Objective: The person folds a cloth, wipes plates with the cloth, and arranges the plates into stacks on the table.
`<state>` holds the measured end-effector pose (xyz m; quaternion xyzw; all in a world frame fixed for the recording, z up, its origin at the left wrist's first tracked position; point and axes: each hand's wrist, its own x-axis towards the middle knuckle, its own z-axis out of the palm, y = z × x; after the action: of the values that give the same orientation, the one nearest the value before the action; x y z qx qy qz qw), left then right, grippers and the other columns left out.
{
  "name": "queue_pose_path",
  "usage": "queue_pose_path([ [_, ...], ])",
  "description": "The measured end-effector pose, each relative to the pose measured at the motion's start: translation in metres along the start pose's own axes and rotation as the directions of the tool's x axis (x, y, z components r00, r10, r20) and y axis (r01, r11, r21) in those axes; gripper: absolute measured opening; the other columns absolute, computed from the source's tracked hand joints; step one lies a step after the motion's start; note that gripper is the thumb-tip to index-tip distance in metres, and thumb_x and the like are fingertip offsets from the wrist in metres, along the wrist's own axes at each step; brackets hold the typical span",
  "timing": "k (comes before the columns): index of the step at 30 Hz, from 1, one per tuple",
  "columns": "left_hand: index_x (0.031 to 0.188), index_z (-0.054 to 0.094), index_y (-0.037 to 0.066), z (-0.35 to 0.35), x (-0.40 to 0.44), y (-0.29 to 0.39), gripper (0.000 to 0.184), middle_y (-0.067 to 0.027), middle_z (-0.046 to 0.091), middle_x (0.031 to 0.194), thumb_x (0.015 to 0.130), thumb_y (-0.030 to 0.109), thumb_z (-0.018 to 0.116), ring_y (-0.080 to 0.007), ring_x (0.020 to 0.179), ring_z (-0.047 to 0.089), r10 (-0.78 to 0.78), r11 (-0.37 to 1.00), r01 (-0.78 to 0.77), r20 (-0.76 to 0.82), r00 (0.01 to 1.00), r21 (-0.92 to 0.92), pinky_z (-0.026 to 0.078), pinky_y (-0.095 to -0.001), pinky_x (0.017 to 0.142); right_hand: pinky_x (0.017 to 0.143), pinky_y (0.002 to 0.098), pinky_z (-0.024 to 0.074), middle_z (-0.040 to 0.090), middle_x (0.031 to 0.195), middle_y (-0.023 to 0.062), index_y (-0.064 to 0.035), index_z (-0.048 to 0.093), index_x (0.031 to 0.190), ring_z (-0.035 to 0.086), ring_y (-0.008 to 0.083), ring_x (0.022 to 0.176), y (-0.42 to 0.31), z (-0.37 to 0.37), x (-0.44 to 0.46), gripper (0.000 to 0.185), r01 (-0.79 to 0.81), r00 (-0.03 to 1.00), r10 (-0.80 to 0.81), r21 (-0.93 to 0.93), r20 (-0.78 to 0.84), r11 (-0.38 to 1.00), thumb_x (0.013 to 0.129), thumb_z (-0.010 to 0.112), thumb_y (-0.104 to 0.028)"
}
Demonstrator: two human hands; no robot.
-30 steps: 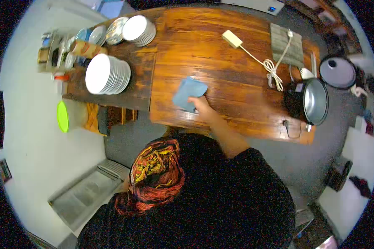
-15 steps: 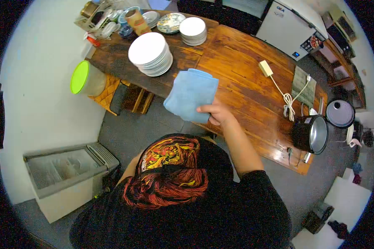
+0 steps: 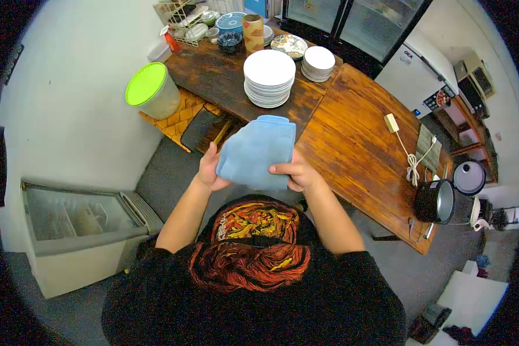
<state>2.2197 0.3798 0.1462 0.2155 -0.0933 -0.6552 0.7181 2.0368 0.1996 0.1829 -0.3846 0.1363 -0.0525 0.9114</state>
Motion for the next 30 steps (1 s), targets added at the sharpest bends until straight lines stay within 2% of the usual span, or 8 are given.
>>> queue_pose_path([
  [4, 0.143, 0.041, 0.002, 0.004, -0.030, 0.018, 0.061, -0.0187, 0.056, 0.135, 0.096, 0.037, 0.057, -0.0278, 0.117, 0.059, 0.100, 0.983, -0.086, -0.083, 0.991, 0.161, 0.045, -0.0399, 0.102, 0.087, 0.0381, 0.0542, 0.062, 0.123, 0.0197, 0.0006, 0.043, 0.137, 0.065, 0.0313, 0.102, 0.015, 0.024, 0.001, 0.068, 0.019, 0.999, -0.017, 0.034, -0.047, 0.999, 0.073, 0.064, 0.011],
  [5, 0.143, 0.041, 0.002, 0.005, -0.036, 0.022, 0.061, -0.0187, 0.056, 0.135, 0.096, 0.037, 0.057, -0.0278, 0.117, 0.059, 0.098, 0.984, -0.084, -0.086, 0.991, 0.156, 0.045, -0.0399, 0.102, 0.087, 0.0381, 0.0542, 0.062, 0.123, 0.0197, 0.0006, 0.043, 0.137, 0.065, 0.0313, 0.102, 0.018, 0.029, 0.003, 0.068, 0.014, 0.999, -0.012, 0.035, -0.051, 0.999, 0.073, 0.064, 0.011],
  [9, 0.140, 0.043, 0.000, 0.010, -0.054, 0.029, 0.054, -0.0189, 0.058, 0.130, 0.091, 0.015, 0.062, -0.0262, 0.111, 0.061, 0.143, 0.954, -0.114, -0.087, 0.986, 0.279, 0.048, -0.0368, 0.097, 0.087, 0.0378, 0.0543, 0.062, 0.122, 0.0195, 0.0007, 0.044, 0.135, 0.065, 0.0304, 0.101, 0.031, 0.043, 0.006, 0.066, 0.002, 0.992, -0.005, -0.027, -0.127, 1.000, 0.073, 0.065, 0.011],
  [20, 0.131, 0.050, 0.000, 0.020, -0.070, 0.038, 0.046, -0.0147, 0.064, 0.119, 0.088, 0.005, 0.065, -0.0225, 0.099, 0.065, 0.320, 0.906, -0.235, -0.205, 0.925, 0.353, 0.052, -0.0320, 0.088, 0.090, 0.0377, 0.0519, 0.062, 0.123, 0.0172, -0.0023, 0.044, 0.136, 0.064, 0.0300, 0.104, 0.021, 0.051, 0.044, 0.071, -0.073, 0.997, 0.070, -0.113, -0.028, 0.991, 0.070, 0.065, 0.011],
  [25, 0.128, 0.053, 0.000, 0.026, -0.069, 0.044, 0.040, -0.0123, 0.066, 0.115, 0.090, 0.004, 0.064, -0.0195, 0.094, 0.066, 0.413, 0.822, -0.246, -0.242, 0.878, 0.514, 0.054, -0.0296, 0.084, 0.092, 0.0360, 0.0506, 0.061, 0.124, 0.0171, -0.0027, 0.044, 0.136, 0.063, 0.0286, 0.104, 0.018, 0.051, 0.062, 0.068, -0.025, 1.000, 0.024, -0.218, -0.009, 0.976, 0.073, 0.065, 0.009],
  [28, 0.124, 0.055, 0.000, 0.030, -0.069, 0.047, 0.036, -0.0124, 0.067, 0.112, 0.090, 0.004, 0.064, -0.0192, 0.092, 0.066, 0.458, 0.783, -0.238, -0.274, 0.846, 0.574, 0.054, -0.0299, 0.083, 0.090, 0.0319, 0.0501, 0.064, 0.115, 0.0154, -0.0005, 0.044, 0.137, 0.064, 0.0261, 0.100, 0.018, 0.060, 0.075, 0.065, 0.118, 0.956, -0.243, -0.541, -0.164, 0.833, 0.077, 0.068, 0.004],
  [30, 0.123, 0.055, 0.000, 0.032, -0.067, 0.048, 0.035, -0.0124, 0.067, 0.111, 0.090, 0.004, 0.064, -0.0191, 0.091, 0.066, 0.474, 0.769, -0.232, -0.287, 0.833, 0.595, 0.054, -0.0300, 0.082, 0.089, 0.0306, 0.0499, 0.065, 0.112, 0.0149, 0.0003, 0.044, 0.137, 0.064, 0.0253, 0.099, 0.014, 0.062, 0.077, 0.064, 0.145, 0.922, -0.337, -0.637, -0.190, 0.757, 0.078, 0.068, 0.003],
])
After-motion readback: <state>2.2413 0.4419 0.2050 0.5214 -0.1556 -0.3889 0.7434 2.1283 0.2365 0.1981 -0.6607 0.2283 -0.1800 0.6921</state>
